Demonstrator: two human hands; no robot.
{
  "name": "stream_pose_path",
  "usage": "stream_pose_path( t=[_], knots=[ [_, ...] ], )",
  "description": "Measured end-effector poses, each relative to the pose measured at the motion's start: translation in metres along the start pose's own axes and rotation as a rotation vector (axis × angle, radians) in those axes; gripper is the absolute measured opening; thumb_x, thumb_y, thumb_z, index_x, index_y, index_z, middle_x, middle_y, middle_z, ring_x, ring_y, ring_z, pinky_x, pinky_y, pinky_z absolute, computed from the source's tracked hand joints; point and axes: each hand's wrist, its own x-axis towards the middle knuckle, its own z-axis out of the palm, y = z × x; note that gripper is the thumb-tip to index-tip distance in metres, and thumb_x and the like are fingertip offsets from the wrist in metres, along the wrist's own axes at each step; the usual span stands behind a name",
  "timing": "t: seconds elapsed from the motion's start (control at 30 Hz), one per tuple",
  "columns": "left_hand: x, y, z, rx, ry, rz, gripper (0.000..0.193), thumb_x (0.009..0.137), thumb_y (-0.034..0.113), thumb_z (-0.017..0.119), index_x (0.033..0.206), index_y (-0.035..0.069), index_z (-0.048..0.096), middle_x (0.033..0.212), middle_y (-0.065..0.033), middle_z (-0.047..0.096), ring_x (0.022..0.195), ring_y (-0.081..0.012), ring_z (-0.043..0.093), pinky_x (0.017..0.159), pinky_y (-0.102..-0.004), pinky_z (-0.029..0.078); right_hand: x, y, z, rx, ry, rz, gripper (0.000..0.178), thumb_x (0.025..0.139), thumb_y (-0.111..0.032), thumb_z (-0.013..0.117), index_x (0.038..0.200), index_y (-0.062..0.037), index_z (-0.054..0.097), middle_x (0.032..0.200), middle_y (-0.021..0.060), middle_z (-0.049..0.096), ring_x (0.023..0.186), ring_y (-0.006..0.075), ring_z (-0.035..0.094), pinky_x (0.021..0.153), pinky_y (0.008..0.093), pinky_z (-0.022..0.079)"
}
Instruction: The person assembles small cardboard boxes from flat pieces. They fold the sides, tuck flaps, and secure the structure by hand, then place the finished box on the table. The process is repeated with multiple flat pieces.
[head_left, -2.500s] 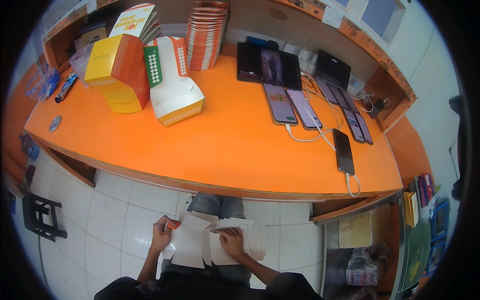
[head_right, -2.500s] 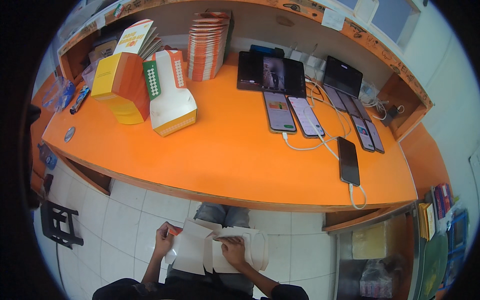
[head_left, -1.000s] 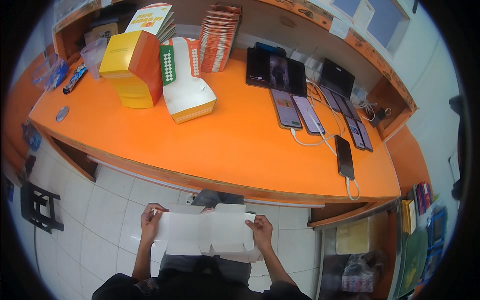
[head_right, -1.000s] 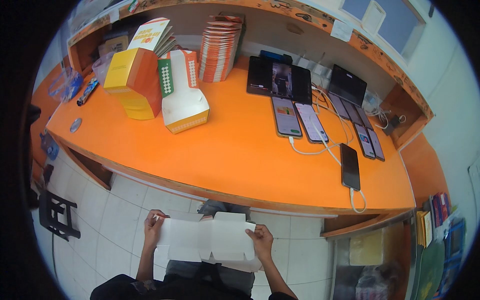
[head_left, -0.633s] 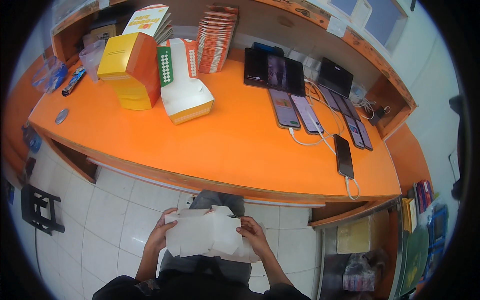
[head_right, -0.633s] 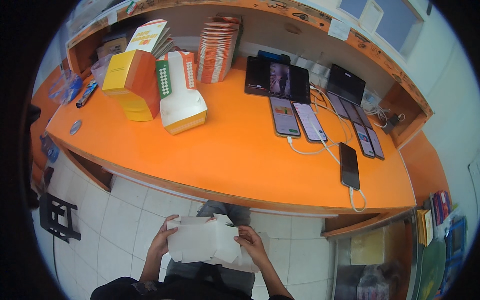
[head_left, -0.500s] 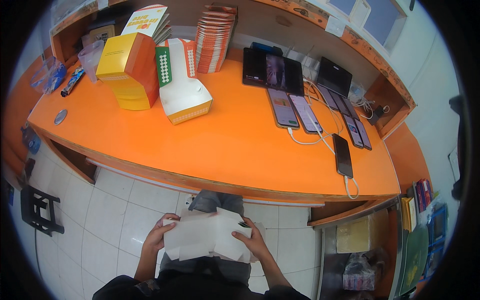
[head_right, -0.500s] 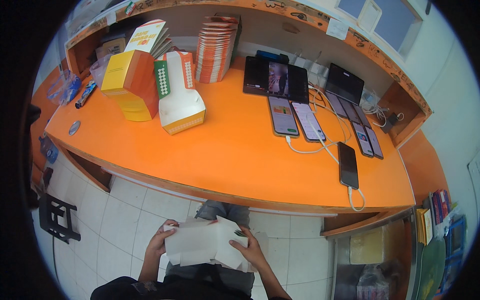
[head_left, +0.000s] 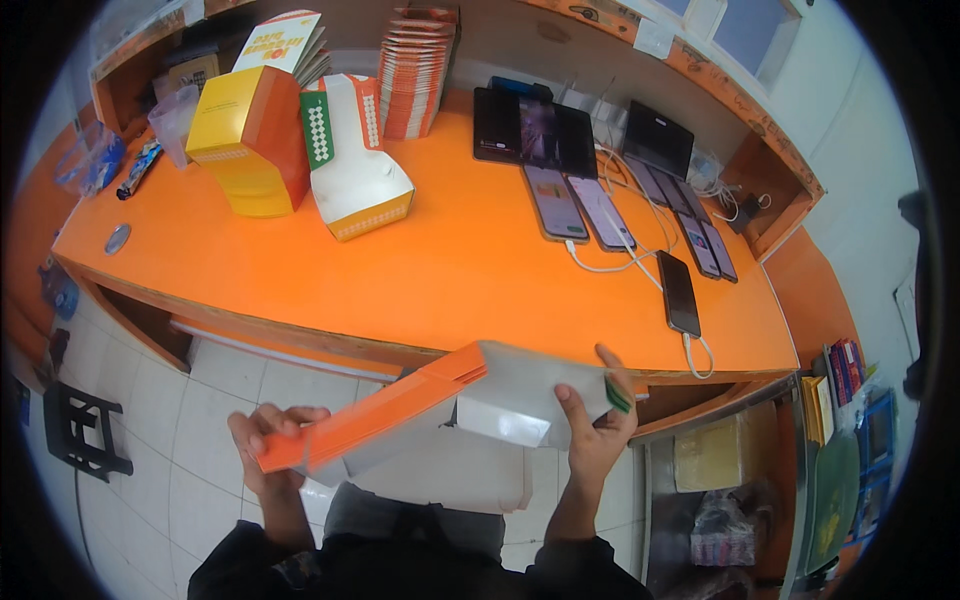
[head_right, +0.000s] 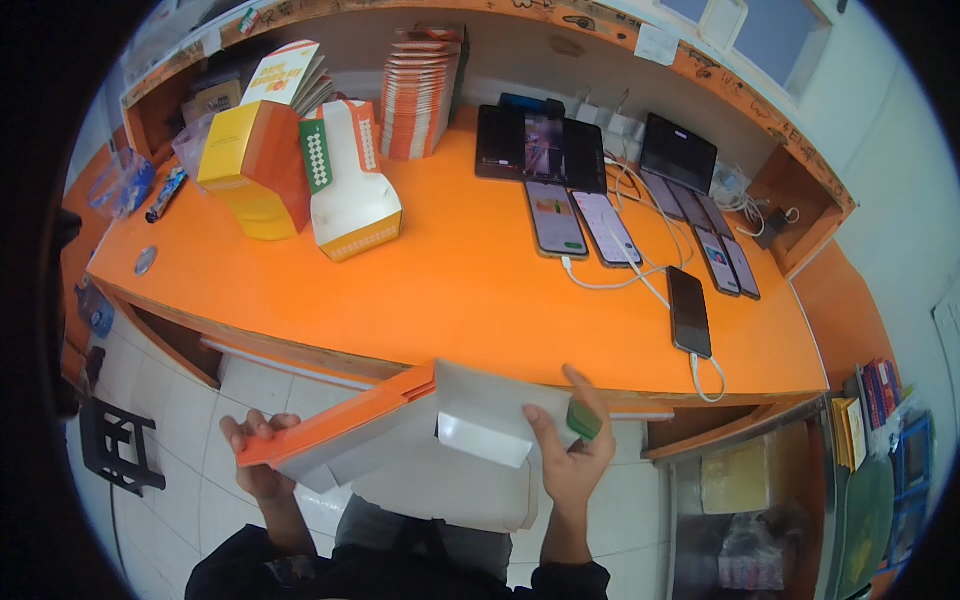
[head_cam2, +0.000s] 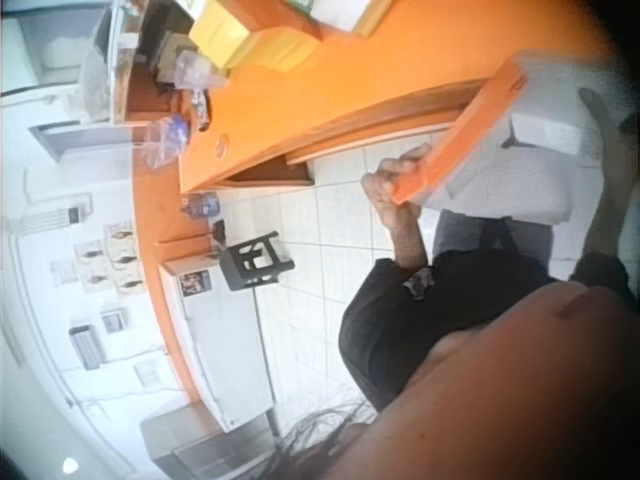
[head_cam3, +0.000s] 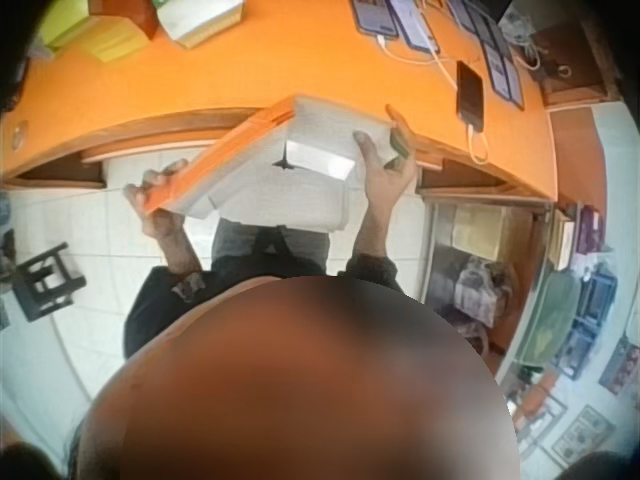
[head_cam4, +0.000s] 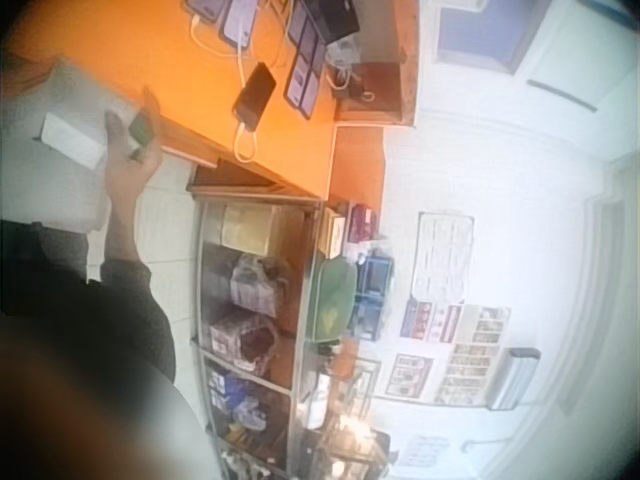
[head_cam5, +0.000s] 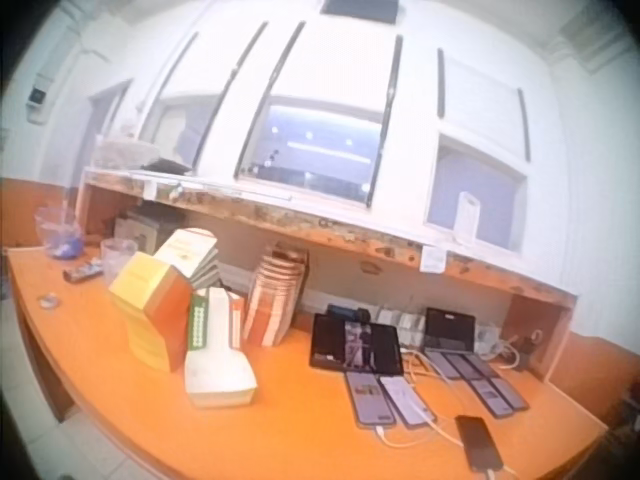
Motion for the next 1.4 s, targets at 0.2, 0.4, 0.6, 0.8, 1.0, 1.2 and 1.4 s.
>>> stream_pose_path(
  t=[0.2, 0.4, 0.6, 0.8, 1.0, 1.2, 1.4],
  knots=[
    [0.012, 0.013, 0.025, 0.105, -0.399, 0.421, 0.005, 0.095, 0.007, 0.050, 0.097, 0.006, 0.054, 0.111, -0.0176, 0.061, 0.113, -0.0418, 0.057, 0.093, -0.0571, 0.050, -0.005, 0.022, 0.031, 0.392, 0.151, 0.043, 0.062, 0.084, 0.002, 0.066, 0.137, -0.0036, 0.033, 0.123, 0.0127, 0.054, 0.112, 0.0167, 0.051, 0.096, 0.0306, 0.041],
    [0.012, -0.004, 0.045, -0.011, -0.137, 0.368, 0.008, 0.096, 0.010, 0.049, 0.104, 0.009, 0.048, 0.111, -0.0120, 0.061, 0.111, -0.0392, 0.058, 0.090, -0.0528, 0.053, 0.001, 0.028, 0.042, 0.429, 0.537, -0.189, 0.061, 0.087, 0.006, 0.059, 0.141, -0.0002, 0.030, 0.132, 0.0130, 0.049, 0.120, 0.0218, 0.049, 0.101, 0.0342, 0.042],
    [0.023, -0.023, 0.060, 0.164, 0.229, 0.207, 0.012, 0.098, 0.020, 0.049, 0.109, 0.015, 0.044, 0.109, -0.0026, 0.059, 0.108, -0.0262, 0.059, 0.091, -0.0445, 0.053, 0.041, 0.027, 0.030, 0.004, 0.323, -0.141, 0.053, 0.084, 0.003, 0.065, 0.134, 0.0028, 0.047, 0.131, 0.0177, 0.051, 0.119, 0.0246, 0.049, 0.099, 0.0347, 0.040],
    [0.022, -0.028, 0.062, 0.075, 0.395, 0.133, 0.013, 0.097, 0.016, 0.052, 0.108, 0.014, 0.046, 0.108, -0.0048, 0.062, 0.104, -0.0262, 0.062, 0.094, -0.0408, 0.050, 0.041, 0.039, 0.033, -0.286, 0.181, -0.200, 0.040, 0.083, -0.001, 0.068, 0.122, 0.0022, 0.057, 0.122, 0.0152, 0.057, 0.114, 0.0240, 0.051, 0.096, 0.0343, 0.041],
    [0.029, -0.029, 0.063, 0.203, 0.382, 0.072, 0.017, 0.101, 0.023, 0.044, 0.116, 0.013, 0.044, 0.111, -0.0042, 0.059, 0.108, -0.0192, 0.056, 0.094, -0.0349, 0.046, 0.036, 0.035, 0.031, 0.097, 0.278, 0.031, 0.020, 0.085, -0.012, 0.071, 0.094, -0.0014, 0.057, 0.094, 0.0057, 0.058, 0.087, 0.0125, 0.053, 0.080, 0.0260, 0.043],
    [0.037, -0.026, 0.066, 0.044, 0.590, 0.011, 0.028, 0.094, 0.014, 0.050, 0.120, 0.011, 0.037, 0.117, -0.0125, 0.055, 0.109, -0.0238, 0.053, 0.098, -0.0376, 0.041, 0.020, 0.011, 0.043, 0.210, 0.175, 0.025, 0.016, 0.086, -0.010, 0.070, 0.092, 0.0015, 0.061, 0.084, 0.0039, 0.061, 0.078, 0.0098, 0.054, 0.074, 0.0216, 0.043],
    [0.047, -0.017, 0.059, 0.447, 0.615, 0.037, 0.045, 0.087, 0.004, 0.057, 0.127, 0.008, 0.038, 0.117, -0.0137, 0.051, 0.112, -0.0232, 0.049, 0.097, -0.0346, 0.040, 0.006, -0.015, 0.065, 0.328, -0.088, -0.027, 0.021, 0.086, -0.003, 0.065, 0.106, 0.0034, 0.065, 0.101, 0.0098, 0.066, 0.090, 0.0137, 0.061, 0.082, 0.0242, 0.046]
  ],
)
